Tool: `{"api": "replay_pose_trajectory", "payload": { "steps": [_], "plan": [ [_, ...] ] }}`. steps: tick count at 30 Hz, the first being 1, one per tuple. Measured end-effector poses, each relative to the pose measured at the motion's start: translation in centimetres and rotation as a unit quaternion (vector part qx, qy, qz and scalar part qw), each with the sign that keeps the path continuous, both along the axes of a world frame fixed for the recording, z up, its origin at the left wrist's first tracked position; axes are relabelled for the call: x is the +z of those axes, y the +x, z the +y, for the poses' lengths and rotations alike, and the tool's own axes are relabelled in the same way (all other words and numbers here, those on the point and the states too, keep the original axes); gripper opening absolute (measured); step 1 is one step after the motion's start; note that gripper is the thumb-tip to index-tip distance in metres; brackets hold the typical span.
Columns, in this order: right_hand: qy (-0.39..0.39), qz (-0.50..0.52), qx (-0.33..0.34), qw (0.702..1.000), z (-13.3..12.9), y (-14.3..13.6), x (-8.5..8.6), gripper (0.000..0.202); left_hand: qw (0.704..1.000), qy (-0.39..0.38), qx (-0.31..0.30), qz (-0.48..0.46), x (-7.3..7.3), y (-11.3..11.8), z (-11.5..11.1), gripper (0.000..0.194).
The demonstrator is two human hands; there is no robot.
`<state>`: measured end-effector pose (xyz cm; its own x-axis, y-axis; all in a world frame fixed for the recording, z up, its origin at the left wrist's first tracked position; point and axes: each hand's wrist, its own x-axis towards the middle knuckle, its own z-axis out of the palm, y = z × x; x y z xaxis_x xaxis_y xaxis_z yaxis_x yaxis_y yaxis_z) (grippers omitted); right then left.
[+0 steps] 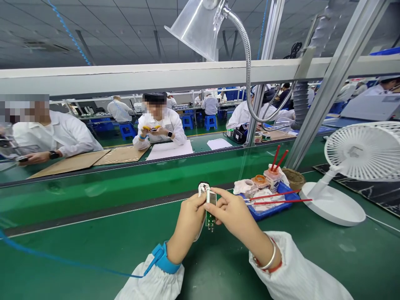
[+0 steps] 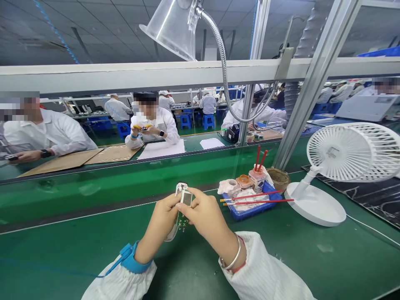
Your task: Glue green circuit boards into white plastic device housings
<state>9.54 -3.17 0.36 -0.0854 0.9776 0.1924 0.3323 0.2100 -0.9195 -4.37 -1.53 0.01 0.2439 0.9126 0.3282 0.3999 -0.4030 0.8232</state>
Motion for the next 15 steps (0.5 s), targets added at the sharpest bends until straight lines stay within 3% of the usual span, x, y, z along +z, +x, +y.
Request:
{"api": "replay_pose_trajectory", "payload": {
  "steps": [4,8,11,13,15],
  "plan": [
    [0.062,-0.042,-0.025,0.997,-0.1,-0.9,-0.7,0.044,0.999,-0.014,-0.002,-0.049,-0.3,0.0,0.0,0.031],
    [0.070,-0.062,-0.023,0.995,0.0,-0.8,-0.6,0.047,0.997,-0.022,-0.003,-0.070,-0.6,0.2,0.1,0.033],
    [0.057,-0.056,-0.009,0.997,0.2,-0.1,-0.2,0.050,0.993,-0.071,-0.021,-0.091,-0.5,0.2,0.1,0.037],
    [0.044,-0.048,0.000,0.998,0.3,0.5,0.1,0.052,0.972,-0.148,-0.069,-0.167,-0.2,0.0,-0.1,0.050],
    [0.039,-0.055,-0.007,0.998,0.3,1.2,0.5,0.053,0.925,-0.236,-0.129,-0.270,0.2,-0.1,-0.4,0.067]
  ]
}}
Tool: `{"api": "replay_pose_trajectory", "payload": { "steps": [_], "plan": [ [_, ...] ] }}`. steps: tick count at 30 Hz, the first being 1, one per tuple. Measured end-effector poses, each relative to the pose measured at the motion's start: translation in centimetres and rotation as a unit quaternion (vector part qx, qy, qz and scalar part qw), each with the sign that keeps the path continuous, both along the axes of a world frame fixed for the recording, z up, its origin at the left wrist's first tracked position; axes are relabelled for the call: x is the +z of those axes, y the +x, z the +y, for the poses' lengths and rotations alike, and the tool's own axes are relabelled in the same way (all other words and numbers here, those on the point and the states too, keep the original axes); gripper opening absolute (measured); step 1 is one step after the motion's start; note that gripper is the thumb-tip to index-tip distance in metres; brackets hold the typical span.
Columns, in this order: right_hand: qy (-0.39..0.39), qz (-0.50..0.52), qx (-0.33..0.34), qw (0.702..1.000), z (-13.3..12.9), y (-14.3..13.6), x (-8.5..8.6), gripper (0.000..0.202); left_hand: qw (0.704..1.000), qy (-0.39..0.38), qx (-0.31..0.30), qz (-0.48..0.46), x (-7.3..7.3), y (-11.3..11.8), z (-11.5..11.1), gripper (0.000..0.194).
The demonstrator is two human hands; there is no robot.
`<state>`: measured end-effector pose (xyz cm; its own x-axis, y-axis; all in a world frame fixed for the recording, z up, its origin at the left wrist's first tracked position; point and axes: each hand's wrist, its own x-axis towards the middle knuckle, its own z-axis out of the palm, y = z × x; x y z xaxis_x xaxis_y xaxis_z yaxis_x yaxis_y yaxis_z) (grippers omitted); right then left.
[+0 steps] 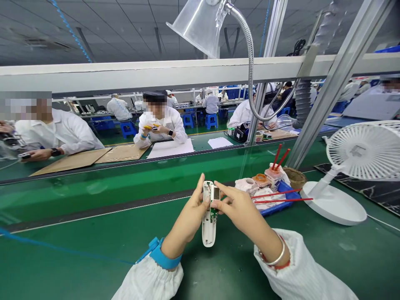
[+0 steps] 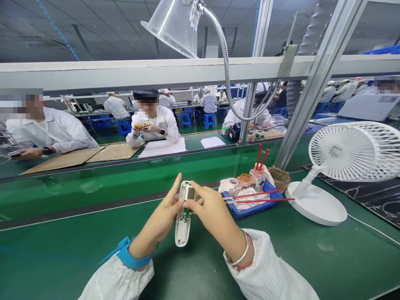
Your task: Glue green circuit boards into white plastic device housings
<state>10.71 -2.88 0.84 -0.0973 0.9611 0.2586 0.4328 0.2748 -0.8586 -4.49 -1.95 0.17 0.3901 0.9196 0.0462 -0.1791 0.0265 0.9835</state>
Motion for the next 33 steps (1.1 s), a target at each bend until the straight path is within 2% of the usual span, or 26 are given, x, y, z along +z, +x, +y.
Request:
{"api": "replay_pose_trajectory", "payload": {
  "steps": [2,6,12,23,33],
  "plan": [
    [0.000,-0.005,-0.010,1.000,-0.1,0.4,0.3,0.055,0.993,-0.066,-0.023,-0.093,0.4,-0.1,-0.3,0.075],
    [0.015,0.008,-0.009,1.000,-0.5,0.4,0.8,0.053,0.977,-0.126,0.028,-0.172,1.0,0.1,-0.5,0.076],
    [0.067,-0.039,-0.019,0.997,-0.9,0.2,0.9,0.048,0.985,-0.064,-0.049,-0.153,1.3,0.7,-0.6,0.041],
    [0.117,-0.081,-0.032,0.989,-0.8,0.1,0.2,0.047,0.982,-0.089,-0.016,-0.168,0.9,0.7,-0.6,0.046],
    [0.155,-0.090,-0.035,0.983,-0.9,-0.6,-0.2,0.043,0.978,-0.089,-0.017,-0.189,0.3,0.7,-0.6,0.046]
  ]
}}
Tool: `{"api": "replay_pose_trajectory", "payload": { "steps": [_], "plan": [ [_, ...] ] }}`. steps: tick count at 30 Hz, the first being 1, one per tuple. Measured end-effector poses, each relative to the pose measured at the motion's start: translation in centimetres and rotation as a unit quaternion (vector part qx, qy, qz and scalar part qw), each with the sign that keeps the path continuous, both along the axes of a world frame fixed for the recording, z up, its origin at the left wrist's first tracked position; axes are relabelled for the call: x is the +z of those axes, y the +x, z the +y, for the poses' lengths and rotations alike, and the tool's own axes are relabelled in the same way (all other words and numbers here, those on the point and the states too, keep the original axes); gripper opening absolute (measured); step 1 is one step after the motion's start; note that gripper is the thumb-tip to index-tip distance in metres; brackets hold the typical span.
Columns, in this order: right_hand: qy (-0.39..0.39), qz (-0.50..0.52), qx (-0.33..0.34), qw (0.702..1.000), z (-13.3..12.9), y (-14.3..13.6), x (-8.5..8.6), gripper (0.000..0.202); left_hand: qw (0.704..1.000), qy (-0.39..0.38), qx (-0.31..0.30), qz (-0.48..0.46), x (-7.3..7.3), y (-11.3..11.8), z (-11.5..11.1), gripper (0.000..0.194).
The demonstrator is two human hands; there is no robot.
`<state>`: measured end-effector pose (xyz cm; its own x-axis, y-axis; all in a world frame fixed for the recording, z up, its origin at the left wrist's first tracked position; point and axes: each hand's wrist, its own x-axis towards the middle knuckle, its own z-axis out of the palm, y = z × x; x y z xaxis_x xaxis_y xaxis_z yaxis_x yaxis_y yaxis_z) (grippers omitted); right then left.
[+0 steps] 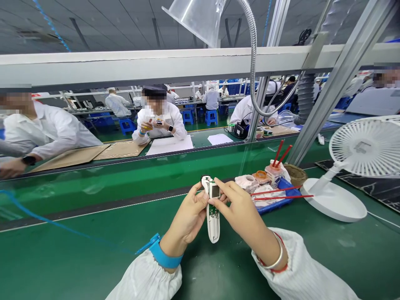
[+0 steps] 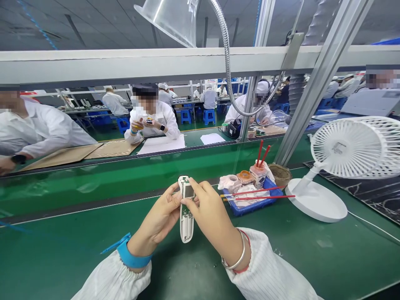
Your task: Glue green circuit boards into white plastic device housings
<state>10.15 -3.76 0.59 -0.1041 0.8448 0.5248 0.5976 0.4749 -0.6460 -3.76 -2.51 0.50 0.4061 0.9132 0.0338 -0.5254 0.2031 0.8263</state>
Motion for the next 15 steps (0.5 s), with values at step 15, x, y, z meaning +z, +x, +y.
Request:
{"api": "replay_pose_trajectory", "payload": {
  "steps": [15],
  "plan": [
    [0.112,-0.165,-0.030,0.979,-1.2,-0.9,-0.5,0.041,0.993,0.057,0.048,0.097,0.3,0.1,-1.0,0.041]
  ]
}}
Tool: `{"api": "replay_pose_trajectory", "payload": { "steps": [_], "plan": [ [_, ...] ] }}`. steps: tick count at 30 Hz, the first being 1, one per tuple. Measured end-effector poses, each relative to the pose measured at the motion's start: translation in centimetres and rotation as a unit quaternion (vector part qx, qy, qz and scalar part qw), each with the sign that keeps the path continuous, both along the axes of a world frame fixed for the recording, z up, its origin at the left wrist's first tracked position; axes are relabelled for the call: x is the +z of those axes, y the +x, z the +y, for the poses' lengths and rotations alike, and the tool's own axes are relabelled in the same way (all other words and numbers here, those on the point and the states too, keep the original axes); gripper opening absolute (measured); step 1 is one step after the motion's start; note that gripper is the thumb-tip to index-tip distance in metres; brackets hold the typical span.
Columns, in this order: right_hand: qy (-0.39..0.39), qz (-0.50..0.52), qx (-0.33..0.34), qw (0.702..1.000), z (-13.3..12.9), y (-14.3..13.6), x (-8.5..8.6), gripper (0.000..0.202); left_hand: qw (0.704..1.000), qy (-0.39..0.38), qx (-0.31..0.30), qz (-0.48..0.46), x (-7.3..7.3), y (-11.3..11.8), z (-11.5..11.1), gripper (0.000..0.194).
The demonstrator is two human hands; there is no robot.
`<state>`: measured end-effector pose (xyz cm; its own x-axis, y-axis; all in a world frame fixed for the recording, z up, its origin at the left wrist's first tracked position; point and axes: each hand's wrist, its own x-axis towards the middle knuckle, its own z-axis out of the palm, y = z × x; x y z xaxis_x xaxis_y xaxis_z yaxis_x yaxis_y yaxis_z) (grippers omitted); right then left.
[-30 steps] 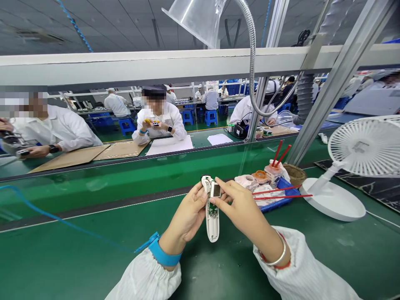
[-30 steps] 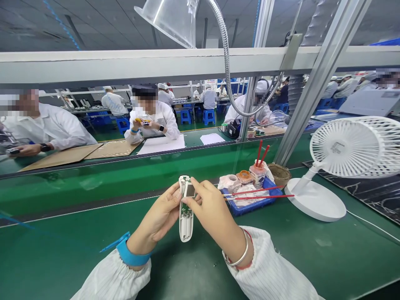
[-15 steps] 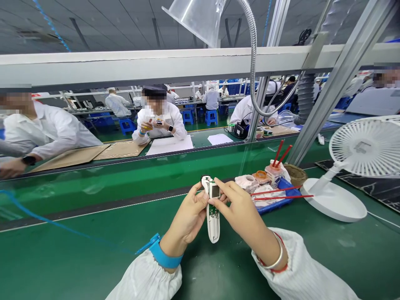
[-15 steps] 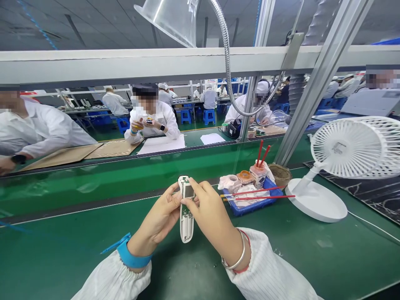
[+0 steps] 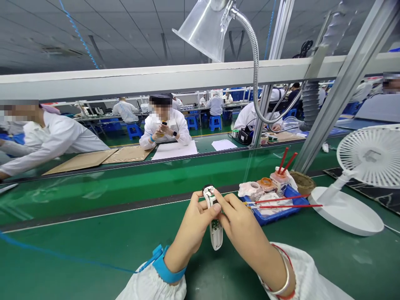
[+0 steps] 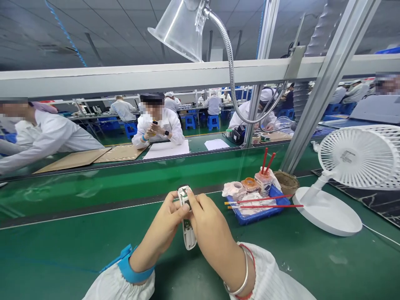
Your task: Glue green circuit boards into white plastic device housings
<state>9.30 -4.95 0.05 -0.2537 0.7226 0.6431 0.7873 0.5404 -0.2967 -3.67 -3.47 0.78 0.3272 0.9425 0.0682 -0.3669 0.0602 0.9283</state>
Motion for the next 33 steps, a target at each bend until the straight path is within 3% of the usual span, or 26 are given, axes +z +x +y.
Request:
{"api": "replay_pose_trajectory", "payload": {
  "steps": [5,9,12,14,16,23,33],
  "plan": [
    [0.025,0.040,0.014,0.999,0.1,-0.5,-0.9,0.038,0.998,0.025,0.035,0.044,-0.1,-0.1,0.1,0.037],
    [0.006,0.239,0.020,0.971,0.3,-1.7,-2.0,0.055,0.997,0.053,0.055,0.016,0.4,-0.2,-0.2,0.032],
    [-0.146,0.365,0.083,0.916,-0.1,-3.0,-2.4,0.058,0.997,0.038,0.071,-0.013,0.5,-0.3,-0.5,0.033],
    [-0.276,0.403,0.137,0.862,-0.6,-3.7,-2.3,0.054,0.997,0.017,0.073,-0.002,0.5,-0.3,-0.7,0.032],
    [-0.348,0.414,0.149,0.828,-1.1,-4.0,-2.0,0.057,0.997,0.009,0.080,0.006,0.5,-0.4,-0.7,0.030],
    [-0.362,0.389,0.145,0.835,-1.2,-3.7,-1.6,0.055,0.993,0.018,0.119,-0.021,0.5,-0.4,-0.4,0.030],
    [-0.364,0.428,0.164,0.811,-0.5,-4.0,-2.4,0.056,0.992,0.003,0.124,-0.033,0.1,-0.5,-0.1,0.029]
  ]
}}
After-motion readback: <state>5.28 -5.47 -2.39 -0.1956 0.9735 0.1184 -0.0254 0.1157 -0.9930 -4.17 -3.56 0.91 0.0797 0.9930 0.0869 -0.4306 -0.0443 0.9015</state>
